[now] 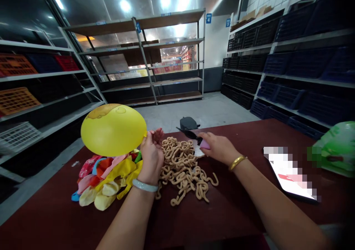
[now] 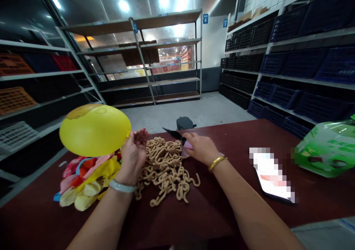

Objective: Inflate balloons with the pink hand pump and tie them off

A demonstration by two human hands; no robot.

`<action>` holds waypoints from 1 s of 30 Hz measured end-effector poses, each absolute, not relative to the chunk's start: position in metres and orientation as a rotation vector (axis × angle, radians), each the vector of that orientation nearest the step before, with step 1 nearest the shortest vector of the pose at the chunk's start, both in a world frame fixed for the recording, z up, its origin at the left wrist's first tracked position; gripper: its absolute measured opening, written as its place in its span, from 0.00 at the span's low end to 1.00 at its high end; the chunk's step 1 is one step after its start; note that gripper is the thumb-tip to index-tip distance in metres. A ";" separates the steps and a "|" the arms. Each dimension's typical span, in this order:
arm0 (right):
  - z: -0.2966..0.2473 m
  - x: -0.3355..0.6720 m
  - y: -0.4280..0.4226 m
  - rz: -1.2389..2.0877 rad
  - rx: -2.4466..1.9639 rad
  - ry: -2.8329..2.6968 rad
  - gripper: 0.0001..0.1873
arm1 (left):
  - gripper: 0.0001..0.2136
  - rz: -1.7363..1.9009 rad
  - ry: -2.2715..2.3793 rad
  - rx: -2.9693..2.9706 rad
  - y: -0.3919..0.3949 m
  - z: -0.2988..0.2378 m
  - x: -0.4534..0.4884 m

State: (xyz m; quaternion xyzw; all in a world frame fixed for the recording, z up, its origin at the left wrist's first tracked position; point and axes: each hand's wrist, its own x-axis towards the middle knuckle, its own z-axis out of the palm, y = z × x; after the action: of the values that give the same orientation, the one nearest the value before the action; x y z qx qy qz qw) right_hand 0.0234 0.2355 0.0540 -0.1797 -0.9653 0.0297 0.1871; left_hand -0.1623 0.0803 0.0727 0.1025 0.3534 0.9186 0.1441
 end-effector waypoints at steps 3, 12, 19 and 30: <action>0.046 0.028 0.264 0.052 -0.727 -2.720 0.26 | 0.05 2.617 1.105 0.253 0.076 0.074 -0.170; 0.031 0.035 0.292 0.037 -0.962 -2.741 0.28 | 0.09 2.218 1.011 0.443 0.066 0.082 -0.162; 0.033 0.010 0.265 0.465 -0.383 -2.517 0.10 | 0.07 2.063 1.105 0.425 0.067 0.085 -0.159; 0.026 0.005 0.242 0.499 -0.263 -2.872 0.07 | 0.10 2.151 1.088 0.626 0.067 0.079 -0.172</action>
State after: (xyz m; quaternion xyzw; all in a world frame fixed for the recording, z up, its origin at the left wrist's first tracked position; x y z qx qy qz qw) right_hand 0.0048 0.2415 0.0259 -0.0894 -0.9756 0.1695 0.1072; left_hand -0.1721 0.0671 0.0790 0.2382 0.4140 0.8182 0.3199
